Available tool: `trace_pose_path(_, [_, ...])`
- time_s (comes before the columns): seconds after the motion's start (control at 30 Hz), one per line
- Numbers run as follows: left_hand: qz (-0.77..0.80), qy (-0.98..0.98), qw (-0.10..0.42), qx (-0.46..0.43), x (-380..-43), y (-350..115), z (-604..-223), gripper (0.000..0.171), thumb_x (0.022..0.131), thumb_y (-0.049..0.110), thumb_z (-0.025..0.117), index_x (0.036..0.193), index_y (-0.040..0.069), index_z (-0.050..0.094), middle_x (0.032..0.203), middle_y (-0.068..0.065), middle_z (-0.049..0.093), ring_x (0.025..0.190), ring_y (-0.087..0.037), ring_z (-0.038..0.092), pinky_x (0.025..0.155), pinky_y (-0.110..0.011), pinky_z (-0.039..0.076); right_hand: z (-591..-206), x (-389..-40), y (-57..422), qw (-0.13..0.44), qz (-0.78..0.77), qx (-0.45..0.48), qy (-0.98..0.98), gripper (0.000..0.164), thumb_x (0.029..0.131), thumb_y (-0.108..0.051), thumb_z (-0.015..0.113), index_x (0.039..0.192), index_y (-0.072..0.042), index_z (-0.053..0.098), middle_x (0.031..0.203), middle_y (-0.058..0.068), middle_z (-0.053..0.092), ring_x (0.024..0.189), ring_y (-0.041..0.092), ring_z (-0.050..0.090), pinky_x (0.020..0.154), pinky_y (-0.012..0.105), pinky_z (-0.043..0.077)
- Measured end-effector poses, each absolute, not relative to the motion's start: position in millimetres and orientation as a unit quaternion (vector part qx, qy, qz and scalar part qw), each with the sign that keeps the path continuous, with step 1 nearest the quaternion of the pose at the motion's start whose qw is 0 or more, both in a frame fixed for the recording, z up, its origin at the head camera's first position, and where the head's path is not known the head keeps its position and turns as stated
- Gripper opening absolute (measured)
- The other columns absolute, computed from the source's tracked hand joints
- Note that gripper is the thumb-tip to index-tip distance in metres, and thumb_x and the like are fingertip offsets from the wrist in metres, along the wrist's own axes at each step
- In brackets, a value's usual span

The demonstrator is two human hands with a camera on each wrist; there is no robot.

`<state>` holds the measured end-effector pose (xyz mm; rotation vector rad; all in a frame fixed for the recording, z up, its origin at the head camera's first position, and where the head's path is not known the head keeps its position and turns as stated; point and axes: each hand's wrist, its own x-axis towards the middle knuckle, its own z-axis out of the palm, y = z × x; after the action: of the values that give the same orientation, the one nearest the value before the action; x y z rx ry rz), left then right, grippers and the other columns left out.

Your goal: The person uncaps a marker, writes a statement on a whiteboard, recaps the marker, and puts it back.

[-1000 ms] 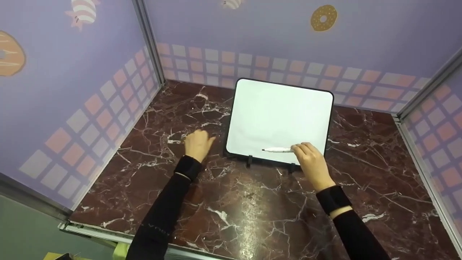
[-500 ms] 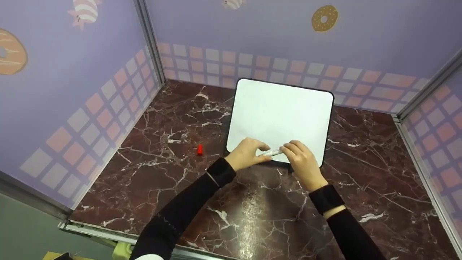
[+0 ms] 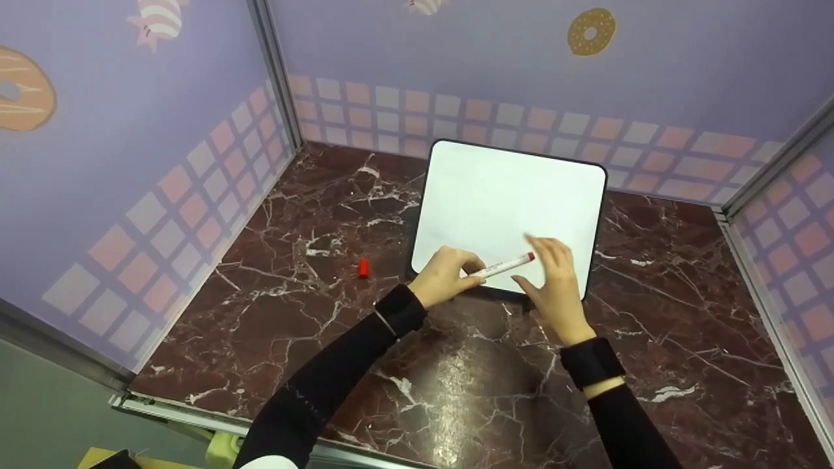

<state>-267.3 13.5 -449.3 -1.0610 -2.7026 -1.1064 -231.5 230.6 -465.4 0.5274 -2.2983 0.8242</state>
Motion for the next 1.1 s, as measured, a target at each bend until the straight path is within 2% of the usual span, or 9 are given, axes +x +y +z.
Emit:
trace_pose_path(0.07, [-0.368, -0.866, 0.024, -0.337, -267.2, 12.5, -448.5, 0.016, 0.088, 0.015, 0.074, 0.101, 0.005, 0.076, 0.090, -0.008, 0.077, 0.084, -0.019, 0.073, 0.084, -0.035, 0.057, -465.4, -232.7, 229.9, 0.266, 0.413, 0.150, -0.858, 0.075, 0.070, -0.003, 0.087, 0.137, -0.001, 0.054, 0.126, 0.022, 0.060, 0.120, 0.035, 0.052, 0.106, 0.047, 0.047])
trace_pose_path(0.13, [-0.379, -0.861, 0.033, -0.338, -266.5, 12.1, -447.4, 0.017, 0.088, 0.015, 0.074, 0.102, 0.005, 0.075, 0.090, -0.008, 0.077, 0.084, -0.020, 0.073, 0.085, -0.037, 0.057, -465.9, -235.0, 227.7, 0.212, 0.502, 0.112, -0.831, 0.071, 0.073, -0.003, 0.086, 0.136, 0.003, 0.054, 0.123, 0.022, 0.062, 0.114, 0.031, 0.056, 0.101, 0.041, 0.052])
trace_pose_path(0.27, [-0.392, -0.852, 0.047, -0.345, -264.7, 13.9, -445.3, 0.016, 0.088, 0.014, 0.074, 0.102, 0.004, 0.075, 0.091, -0.009, 0.077, 0.084, -0.021, 0.072, 0.084, -0.040, 0.057, -466.2, -238.5, 219.8, 0.115, 0.638, 0.051, -0.760, 0.045, 0.084, -0.002, 0.076, 0.126, 0.008, 0.061, 0.104, 0.007, 0.071, 0.097, 0.021, 0.062, 0.088, 0.027, 0.056])
trace_pose_path(0.4, [-0.382, -0.852, 0.055, -0.353, -263.3, 16.8, -444.8, 0.016, 0.089, 0.015, 0.074, 0.101, 0.005, 0.075, 0.092, -0.008, 0.077, 0.083, -0.019, 0.072, 0.082, -0.038, 0.058, -465.9, -237.4, 211.7, 0.068, 0.715, 0.026, -0.695, 0.029, 0.090, 0.002, 0.068, 0.116, 0.013, 0.064, 0.091, -0.005, 0.073, 0.085, 0.011, 0.064, 0.076, 0.022, 0.053])
trace_pose_path(0.5, [-0.370, -0.854, 0.064, -0.359, -263.1, 18.2, -446.4, 0.015, 0.089, 0.015, 0.073, 0.101, 0.005, 0.075, 0.091, -0.008, 0.077, 0.082, -0.018, 0.073, 0.081, -0.035, 0.058, -466.4, -236.3, 207.2, 0.057, 0.741, 0.027, -0.668, 0.021, 0.090, 0.005, 0.065, 0.109, 0.014, 0.065, 0.086, -0.003, 0.071, 0.079, 0.009, 0.065, 0.073, 0.022, 0.055])
trace_pose_path(0.63, [-0.364, -0.855, 0.074, -0.362, -262.9, 18.2, -448.2, 0.014, 0.089, 0.014, 0.073, 0.099, 0.005, 0.076, 0.090, -0.006, 0.077, 0.081, -0.017, 0.073, 0.081, -0.033, 0.058, -468.1, -236.1, 203.8, 0.054, 0.751, 0.030, -0.658, 0.012, 0.091, 0.006, 0.063, 0.102, 0.009, 0.065, 0.083, 0.001, 0.067, 0.075, 0.009, 0.065, 0.071, 0.022, 0.057])
trace_pose_path(0.87, [-0.367, -0.855, 0.068, -0.359, -263.6, 17.1, -448.9, 0.013, 0.088, 0.013, 0.074, 0.099, 0.006, 0.076, 0.091, -0.006, 0.077, 0.083, -0.017, 0.072, 0.082, -0.032, 0.057, -469.8, -236.7, 202.8, 0.052, 0.758, 0.041, -0.649, 0.008, 0.092, 0.007, 0.061, 0.099, 0.008, 0.065, 0.083, 0.001, 0.067, 0.074, 0.009, 0.065, 0.071, 0.021, 0.057])
trace_pose_path(1.1, [-0.361, -0.862, 0.084, -0.346, -271.0, 6.7, -444.1, 0.035, 0.089, 0.023, 0.074, 0.114, 0.000, 0.071, 0.108, -0.014, 0.074, 0.099, -0.025, 0.071, 0.093, -0.035, 0.056, -468.4, -236.0, 206.6, 0.064, 0.771, 0.026, -0.633, 0.009, 0.091, 0.006, 0.062, 0.094, -0.001, 0.066, 0.083, 0.002, 0.066, 0.071, 0.009, 0.065, 0.070, 0.020, 0.056])
